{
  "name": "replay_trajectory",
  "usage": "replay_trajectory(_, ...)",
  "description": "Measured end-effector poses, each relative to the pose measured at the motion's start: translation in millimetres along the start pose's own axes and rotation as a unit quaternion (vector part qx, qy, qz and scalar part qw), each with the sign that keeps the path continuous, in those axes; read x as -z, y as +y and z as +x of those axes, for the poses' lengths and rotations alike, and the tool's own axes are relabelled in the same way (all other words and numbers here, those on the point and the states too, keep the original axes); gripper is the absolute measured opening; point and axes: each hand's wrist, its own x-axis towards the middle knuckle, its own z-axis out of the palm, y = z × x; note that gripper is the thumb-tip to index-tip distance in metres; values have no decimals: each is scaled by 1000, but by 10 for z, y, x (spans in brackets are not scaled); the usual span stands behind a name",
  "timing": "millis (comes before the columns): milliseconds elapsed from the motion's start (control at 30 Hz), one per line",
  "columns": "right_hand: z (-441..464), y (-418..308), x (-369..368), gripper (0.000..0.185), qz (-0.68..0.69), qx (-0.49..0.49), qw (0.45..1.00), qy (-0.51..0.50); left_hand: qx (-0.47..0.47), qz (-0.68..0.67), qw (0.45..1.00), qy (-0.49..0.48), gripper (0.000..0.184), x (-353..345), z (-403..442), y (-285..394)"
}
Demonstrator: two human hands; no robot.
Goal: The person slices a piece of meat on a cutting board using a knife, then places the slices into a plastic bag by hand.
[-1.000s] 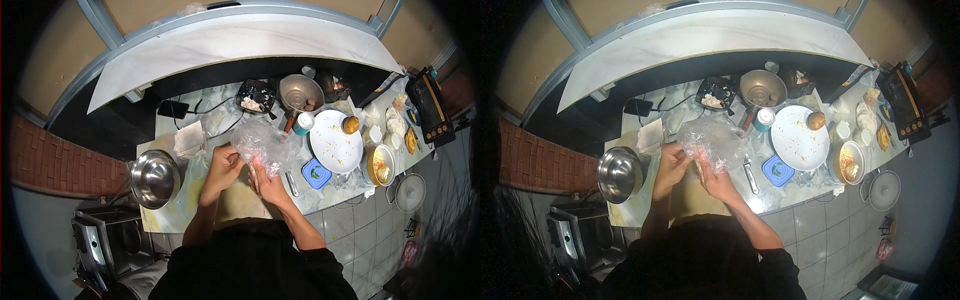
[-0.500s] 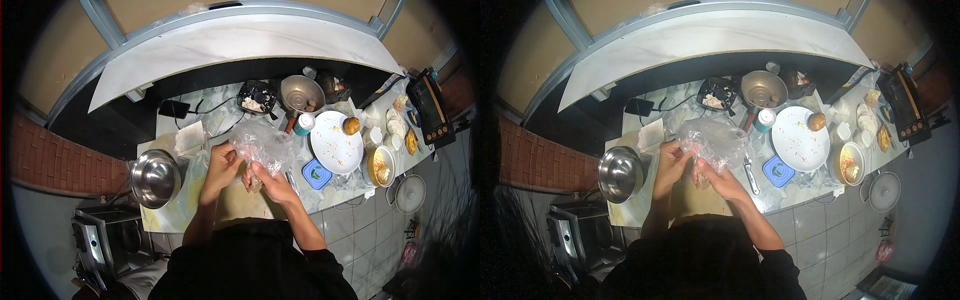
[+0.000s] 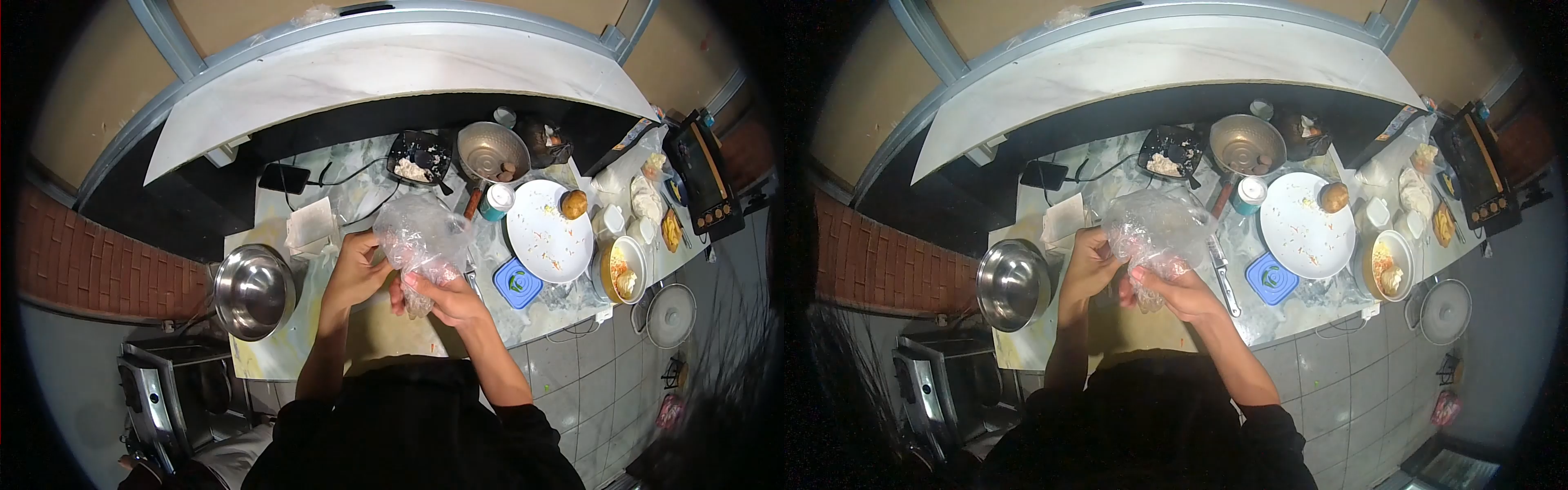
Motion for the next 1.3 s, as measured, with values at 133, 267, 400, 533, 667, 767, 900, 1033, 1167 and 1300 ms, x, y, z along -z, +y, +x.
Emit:
replay_trajectory(133,60,-12,11,32,34,-49,998,19,-5,10,1000,15,17,37,25,-48)
replay_trajectory(267,39,105,67,26,137,-56,989,-30,-5,7,1000,11,17,51,5,-89)
replay_trajectory(400,52,70,-34,26,47,-63,995,63,-3,25,999,23,17,20,11,-96)
replay_trajectory(533,45,123,-33,21,31,-42,995,83,-30,31,999,27,15,35,-25,-120)
replay_trajectory(667,17,191,22,17,22,-30,996,78,-46,16,998,37,14,32,-17,-91)
replay_trajectory(767,-2,179,40,16,113,-44,991,48,-44,31,998,40,14,33,-19,-98)
replay_trajectory(900,-59,135,0,21,28,-67,995,71,-48,-28,997,50,15,18,-51,-111)
replay_trajectory(1033,-84,25,-57,18,-6,-47,995,88,-61,-36,997,12,16,28,-56,-156)
replay_trajectory(1167,-90,35,-38,20,20,-79,996,31,-47,-29,998,5,17,-7,-48,-215)
replay_trajectory(1300,-72,109,-103,31,18,-100,991,91,-34,-10,999,0,19,-28,-58,-219)
